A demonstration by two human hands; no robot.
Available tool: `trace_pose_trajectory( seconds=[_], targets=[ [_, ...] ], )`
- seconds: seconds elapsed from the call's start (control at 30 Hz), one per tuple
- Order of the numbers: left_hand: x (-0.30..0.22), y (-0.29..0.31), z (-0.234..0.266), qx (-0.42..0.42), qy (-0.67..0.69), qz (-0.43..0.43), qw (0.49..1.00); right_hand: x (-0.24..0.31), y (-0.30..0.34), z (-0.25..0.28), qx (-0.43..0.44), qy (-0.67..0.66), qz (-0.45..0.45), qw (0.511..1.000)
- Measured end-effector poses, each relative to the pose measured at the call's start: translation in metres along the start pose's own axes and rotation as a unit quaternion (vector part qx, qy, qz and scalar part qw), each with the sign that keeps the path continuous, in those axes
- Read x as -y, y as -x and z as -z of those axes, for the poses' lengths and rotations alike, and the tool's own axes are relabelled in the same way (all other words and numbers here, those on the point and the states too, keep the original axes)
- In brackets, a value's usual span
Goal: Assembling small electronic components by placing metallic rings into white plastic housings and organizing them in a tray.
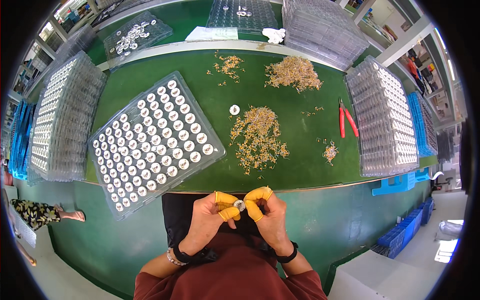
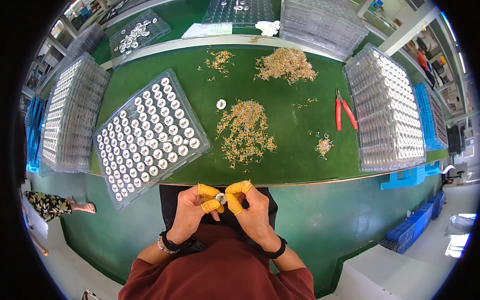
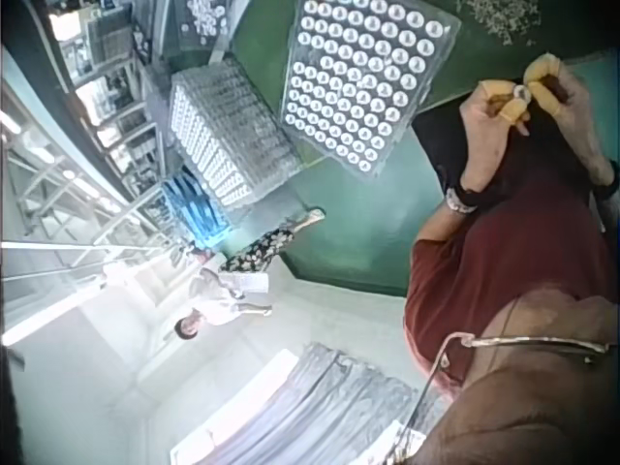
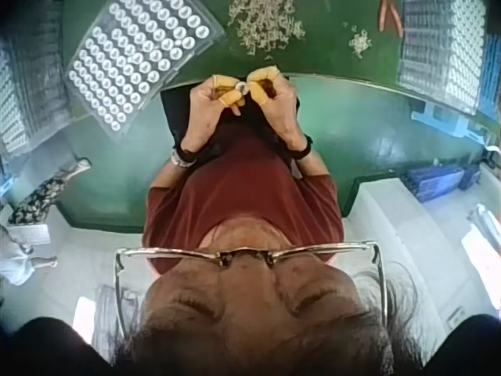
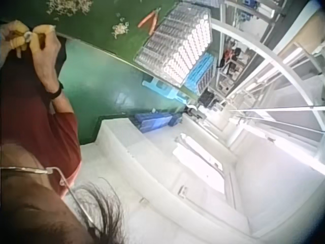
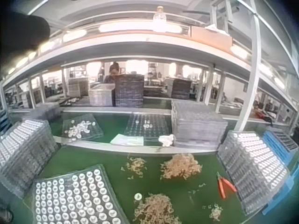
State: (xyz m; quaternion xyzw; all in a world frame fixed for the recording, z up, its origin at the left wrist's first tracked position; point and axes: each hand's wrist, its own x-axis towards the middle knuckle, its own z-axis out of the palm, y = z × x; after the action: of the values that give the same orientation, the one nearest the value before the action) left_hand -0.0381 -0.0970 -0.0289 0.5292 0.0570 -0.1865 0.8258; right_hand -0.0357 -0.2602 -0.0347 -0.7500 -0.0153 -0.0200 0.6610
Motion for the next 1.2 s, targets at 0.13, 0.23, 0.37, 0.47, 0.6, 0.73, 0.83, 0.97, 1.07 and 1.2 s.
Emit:
trace_pose_trajectory(
  seconds=[0.13,0.23,0.37,0.47,0.6,0.73,0.83,0.97,1.07,1.2],
  targets=[
    [-0.001,0.001,0.000,-0.002,-0.001,0.000,1.000,0.005,0.002,-0.001,0.000,0.079,0.045,0.996],
    [0.000,0.002,-0.001,-0.006,-0.003,-0.003,1.000,0.001,-0.001,-0.003,-0.021,0.197,0.240,0.950],
    [0.002,0.002,0.002,-0.001,-0.013,-0.012,1.000,-0.002,-0.001,-0.001,-0.003,0.255,0.293,0.921],
    [0.002,0.002,0.003,0.001,-0.031,-0.015,0.999,-0.002,0.001,0.000,0.020,0.249,0.284,0.926],
    [0.005,0.004,0.003,-0.013,-0.112,-0.055,0.992,0.002,-0.002,0.002,0.049,0.158,0.249,0.954],
    [0.001,0.003,0.005,0.012,-0.312,-0.197,0.929,0.001,0.001,0.002,0.036,0.091,0.192,0.976],
    [0.007,0.005,0.001,0.002,-0.181,-0.147,0.972,-0.008,0.007,-0.002,-0.005,0.036,0.152,0.988],
    [0.024,0.006,0.004,-0.017,0.015,-0.051,0.998,-0.016,0.016,-0.009,-0.039,0.022,0.094,0.995],
    [0.019,0.002,0.006,-0.018,-0.001,-0.055,0.998,-0.005,0.010,0.002,0.015,0.072,0.079,0.994],
    [0.009,-0.002,0.006,-0.027,0.012,-0.059,0.998,0.006,-0.016,0.019,-0.055,0.241,0.184,0.951]
  ],
)
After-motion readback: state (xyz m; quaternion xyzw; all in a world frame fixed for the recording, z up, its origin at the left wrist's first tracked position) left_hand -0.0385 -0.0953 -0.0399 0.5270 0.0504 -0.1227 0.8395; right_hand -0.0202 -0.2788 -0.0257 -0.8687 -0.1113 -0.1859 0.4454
